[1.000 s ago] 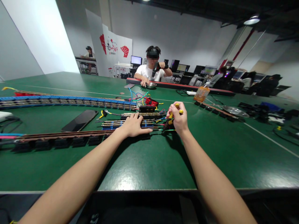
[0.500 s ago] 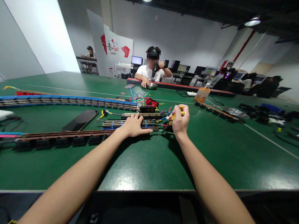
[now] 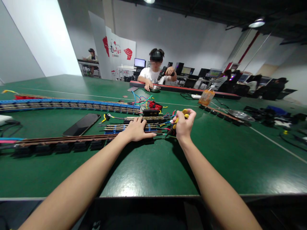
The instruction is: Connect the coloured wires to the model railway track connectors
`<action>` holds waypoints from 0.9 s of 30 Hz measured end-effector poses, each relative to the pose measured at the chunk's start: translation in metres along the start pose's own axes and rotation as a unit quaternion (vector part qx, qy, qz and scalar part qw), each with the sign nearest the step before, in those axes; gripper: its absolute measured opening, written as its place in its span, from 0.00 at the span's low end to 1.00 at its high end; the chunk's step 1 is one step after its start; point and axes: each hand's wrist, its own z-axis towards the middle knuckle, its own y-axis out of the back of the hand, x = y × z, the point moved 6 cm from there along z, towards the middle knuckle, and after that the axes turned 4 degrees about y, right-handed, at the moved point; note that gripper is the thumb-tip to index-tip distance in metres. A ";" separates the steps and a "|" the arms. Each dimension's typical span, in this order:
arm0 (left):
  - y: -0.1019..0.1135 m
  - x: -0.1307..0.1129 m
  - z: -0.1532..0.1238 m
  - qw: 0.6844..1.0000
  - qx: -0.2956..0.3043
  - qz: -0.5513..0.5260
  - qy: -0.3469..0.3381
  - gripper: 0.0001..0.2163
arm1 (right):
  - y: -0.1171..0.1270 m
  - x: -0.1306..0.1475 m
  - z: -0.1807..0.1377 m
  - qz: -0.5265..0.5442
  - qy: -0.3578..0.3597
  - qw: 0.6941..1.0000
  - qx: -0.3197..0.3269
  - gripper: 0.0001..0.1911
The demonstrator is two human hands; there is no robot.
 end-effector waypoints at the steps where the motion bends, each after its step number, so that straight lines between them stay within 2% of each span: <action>1: 0.000 0.000 0.000 1.000 0.002 -0.002 0.000 0.45 | 0.001 0.002 -0.001 0.015 0.003 1.000 -0.018 0.18; 4: 0.001 0.000 0.000 1.000 0.003 -0.002 0.001 0.46 | 0.002 0.006 -0.002 0.051 0.013 0.998 -0.040 0.18; 6: 0.001 0.000 0.000 1.000 0.004 -0.003 0.002 0.46 | 0.000 0.006 -0.001 0.042 0.002 0.999 -0.016 0.16; 9: 0.002 0.000 0.000 1.000 0.011 -0.007 0.004 0.46 | -0.002 0.008 0.003 -0.030 0.003 0.998 0.046 0.15; 13: 0.001 0.000 -0.001 1.000 0.014 -0.011 0.005 0.46 | 0.002 0.025 0.009 -0.177 0.107 0.972 0.107 0.13; 16: 0.000 0.001 0.000 1.000 0.015 -0.009 0.003 0.46 | 0.004 0.039 0.006 -0.210 0.187 0.952 0.123 0.12; 18: 0.001 0.001 0.000 1.000 0.014 -0.009 0.004 0.46 | 0.008 0.046 0.004 -0.172 0.219 0.955 0.102 0.12; 21: 0.002 0.001 -0.001 1.000 0.015 -0.010 0.004 0.46 | 0.022 0.053 0.004 -0.124 0.238 0.963 0.002 0.13; 24: 0.003 -0.001 -0.001 1.000 0.020 -0.013 0.004 0.45 | 0.034 0.050 0.008 -0.151 0.245 0.953 -0.093 0.16; 27: 0.003 -0.001 -0.002 1.000 0.020 -0.013 0.005 0.45 | 0.038 0.041 0.014 -0.206 0.259 0.937 -0.115 0.19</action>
